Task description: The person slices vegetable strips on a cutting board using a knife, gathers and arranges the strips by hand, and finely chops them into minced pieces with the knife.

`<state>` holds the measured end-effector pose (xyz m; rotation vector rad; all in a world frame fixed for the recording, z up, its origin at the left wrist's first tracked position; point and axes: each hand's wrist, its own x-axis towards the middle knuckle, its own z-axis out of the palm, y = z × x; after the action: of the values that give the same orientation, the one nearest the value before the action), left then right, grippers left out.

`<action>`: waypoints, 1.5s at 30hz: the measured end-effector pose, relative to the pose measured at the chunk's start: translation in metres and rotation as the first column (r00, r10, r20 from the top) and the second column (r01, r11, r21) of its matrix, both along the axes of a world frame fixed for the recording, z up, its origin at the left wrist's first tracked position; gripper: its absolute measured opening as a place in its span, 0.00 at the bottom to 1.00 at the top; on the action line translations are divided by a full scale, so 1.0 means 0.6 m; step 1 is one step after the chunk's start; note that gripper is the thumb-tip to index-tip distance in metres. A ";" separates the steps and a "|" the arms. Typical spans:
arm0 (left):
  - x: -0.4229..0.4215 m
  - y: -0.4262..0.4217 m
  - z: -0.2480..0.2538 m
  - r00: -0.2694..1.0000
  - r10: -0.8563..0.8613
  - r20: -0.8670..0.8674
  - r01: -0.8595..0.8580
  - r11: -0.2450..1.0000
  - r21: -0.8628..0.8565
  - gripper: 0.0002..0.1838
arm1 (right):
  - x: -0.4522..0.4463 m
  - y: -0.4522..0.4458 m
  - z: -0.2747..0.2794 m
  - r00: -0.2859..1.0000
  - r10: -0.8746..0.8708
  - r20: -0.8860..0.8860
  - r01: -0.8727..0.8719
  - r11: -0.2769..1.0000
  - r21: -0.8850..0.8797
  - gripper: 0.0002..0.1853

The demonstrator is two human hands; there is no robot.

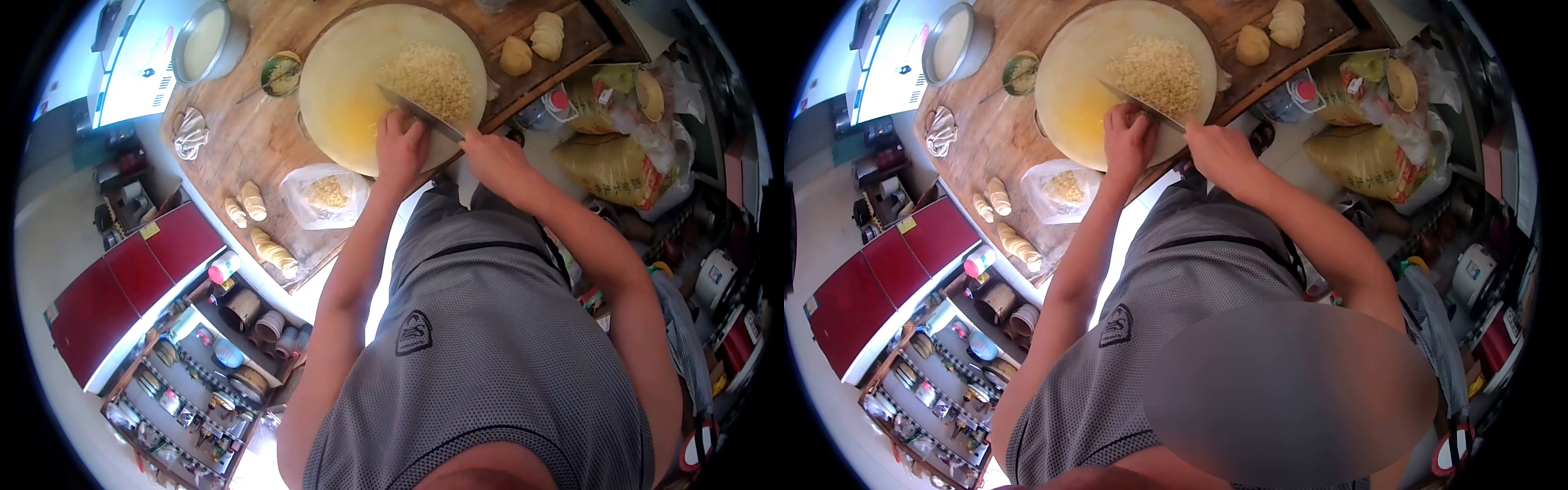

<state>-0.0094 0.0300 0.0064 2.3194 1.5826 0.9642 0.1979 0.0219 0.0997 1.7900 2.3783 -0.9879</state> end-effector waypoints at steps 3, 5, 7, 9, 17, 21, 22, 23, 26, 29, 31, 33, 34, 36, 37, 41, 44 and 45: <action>-0.009 0.002 0.010 1.000 -0.012 0.016 0.012 0.999 -0.042 0.08 | 0.026 -0.026 -0.002 1.000 0.013 0.022 -0.012 0.999 -0.036 0.12; -0.012 0.003 0.010 1.000 -0.019 0.017 0.019 0.999 -0.034 0.08 | 0.041 -0.036 -0.001 0.999 0.018 0.032 -0.017 0.999 -0.050 0.12; -0.016 0.003 0.012 1.000 -0.027 0.015 0.027 0.999 -0.028 0.08 | 0.049 -0.040 0.001 0.998 -0.017 0.059 0.019 0.999 -0.026 0.12; -0.018 0.002 0.015 0.999 -0.050 0.021 0.051 0.997 -0.052 0.10 | 0.056 -0.034 0.001 0.999 -0.007 0.053 0.007 1.000 0.008 0.12; -0.028 -0.001 0.029 0.994 -0.084 0.064 0.084 0.996 -0.003 0.12 | 0.034 -0.043 0.006 0.998 -0.040 -0.056 0.045 0.996 0.078 0.12; -0.028 0.008 0.013 0.992 -0.114 0.058 0.112 0.993 0.036 0.11 | 0.038 -0.043 -0.011 1.000 -0.026 -0.014 0.027 0.998 0.063 0.12; -0.030 0.008 0.010 0.992 -0.114 0.059 0.112 0.993 0.033 0.11 | 0.038 -0.044 -0.012 0.999 -0.030 -0.015 0.031 0.998 0.060 0.12; -0.030 0.009 0.007 0.991 -0.111 0.077 0.109 0.994 0.027 0.11 | 0.041 -0.043 -0.011 0.999 -0.031 -0.014 0.031 0.998 0.061 0.12; -0.030 0.011 0.005 0.989 -0.104 0.107 0.102 0.995 0.017 0.10 | 0.046 -0.040 0.017 0.999 -0.007 0.040 0.005 0.999 0.047 0.12; -0.030 0.012 0.006 0.988 -0.099 0.122 0.098 0.995 0.017 0.09 | 0.039 -0.044 0.034 1.000 0.007 -0.022 -0.005 0.997 0.077 0.12; -0.030 0.014 0.003 0.987 -0.099 0.130 0.098 0.995 0.017 0.09 | 0.021 -0.039 0.031 1.000 -0.005 0.011 0.005 1.000 0.010 0.12; -0.032 0.014 0.001 0.982 -0.106 0.156 0.108 0.994 -0.003 0.09 | 0.006 -0.025 -0.002 1.000 0.007 -0.008 -0.007 1.000 0.012 0.12; -0.032 0.014 0.002 0.983 -0.105 0.152 0.107 0.994 -0.004 0.09 | 0.000 -0.017 -0.012 0.999 0.020 -0.028 -0.019 1.000 0.023 0.12; -0.032 0.014 0.000 0.982 -0.102 0.161 0.103 0.995 0.002 0.08 | -0.003 -0.015 -0.018 0.999 0.023 -0.027 -0.022 0.999 0.028 0.12; -0.031 0.014 -0.002 0.981 -0.108 0.163 0.108 0.994 0.007 0.08 | -0.002 -0.014 -0.019 1.000 0.025 -0.017 -0.024 0.999 0.034 0.12; -0.032 0.011 0.000 0.987 -0.081 0.138 0.081 0.997 0.007 0.08 | 0.031 -0.036 -0.009 1.000 0.010 0.003 -0.010 1.000 0.012 0.12; -0.031 0.013 -0.003 0.984 -0.084 0.155 0.084 0.996 0.007 0.08 | 0.046 -0.035 0.018 0.997 0.018 0.074 -0.014 0.999 -0.050 0.12; -0.031 0.013 -0.003 0.984 -0.087 0.154 0.087 0.996 0.006 0.09 | 0.045 -0.036 0.030 0.999 0.020 0.050 -0.019 1.000 -0.021 0.12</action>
<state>-0.0281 0.0380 0.0045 2.2324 1.4102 1.0935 0.2250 0.0006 0.1174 1.7598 2.3428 -0.9506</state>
